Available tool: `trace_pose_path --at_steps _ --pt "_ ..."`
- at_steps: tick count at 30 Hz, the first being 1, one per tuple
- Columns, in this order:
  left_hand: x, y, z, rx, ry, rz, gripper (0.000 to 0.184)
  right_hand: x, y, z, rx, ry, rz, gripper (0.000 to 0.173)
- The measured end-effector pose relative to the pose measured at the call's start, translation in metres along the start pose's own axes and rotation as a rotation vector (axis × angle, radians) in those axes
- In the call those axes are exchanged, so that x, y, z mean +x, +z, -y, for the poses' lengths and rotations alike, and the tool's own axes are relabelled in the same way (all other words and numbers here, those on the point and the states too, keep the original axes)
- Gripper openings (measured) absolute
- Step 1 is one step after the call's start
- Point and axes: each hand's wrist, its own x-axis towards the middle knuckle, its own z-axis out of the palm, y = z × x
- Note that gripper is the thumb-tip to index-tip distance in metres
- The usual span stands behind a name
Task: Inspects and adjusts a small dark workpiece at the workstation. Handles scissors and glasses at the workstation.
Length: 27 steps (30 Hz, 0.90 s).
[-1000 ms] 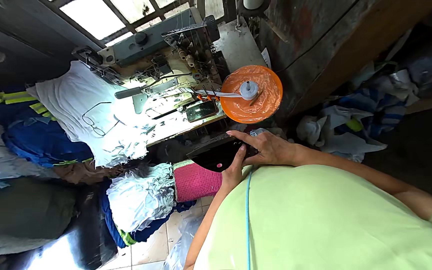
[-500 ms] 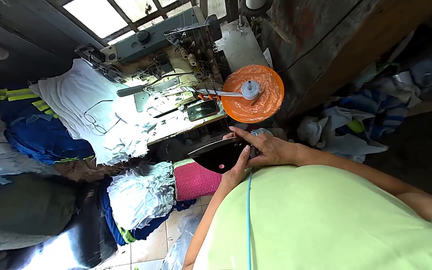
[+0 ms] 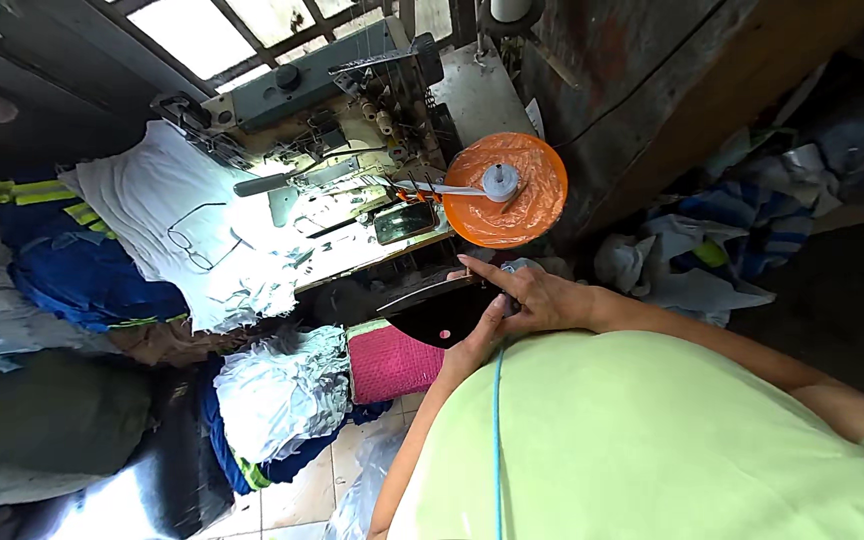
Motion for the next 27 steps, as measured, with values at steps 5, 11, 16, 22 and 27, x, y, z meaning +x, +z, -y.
trace_pose_path --at_steps 5,11,16,22,27 --pt "0.0039 -0.0002 -0.0012 0.089 0.027 -0.019 0.037 0.0015 -0.0008 -0.0031 0.098 -0.003 0.045 0.088" --pt "0.0013 0.0017 -0.0012 0.158 0.047 -0.091 0.022 0.0008 0.0008 0.0022 0.056 0.045 0.023 0.083" --pt "0.0013 0.0061 -0.0006 0.077 -0.026 -0.165 0.013 0.0 0.0013 0.0029 -0.029 0.06 0.008 0.081" --pt "0.0037 0.0053 0.0018 0.063 -0.034 -0.183 0.011 -0.0001 0.0 0.002 -0.069 0.037 -0.01 0.079" --pt "0.0029 0.0062 -0.0001 0.058 -0.048 -0.169 0.013 -0.0006 -0.0003 0.0048 -0.08 0.05 -0.014 0.078"
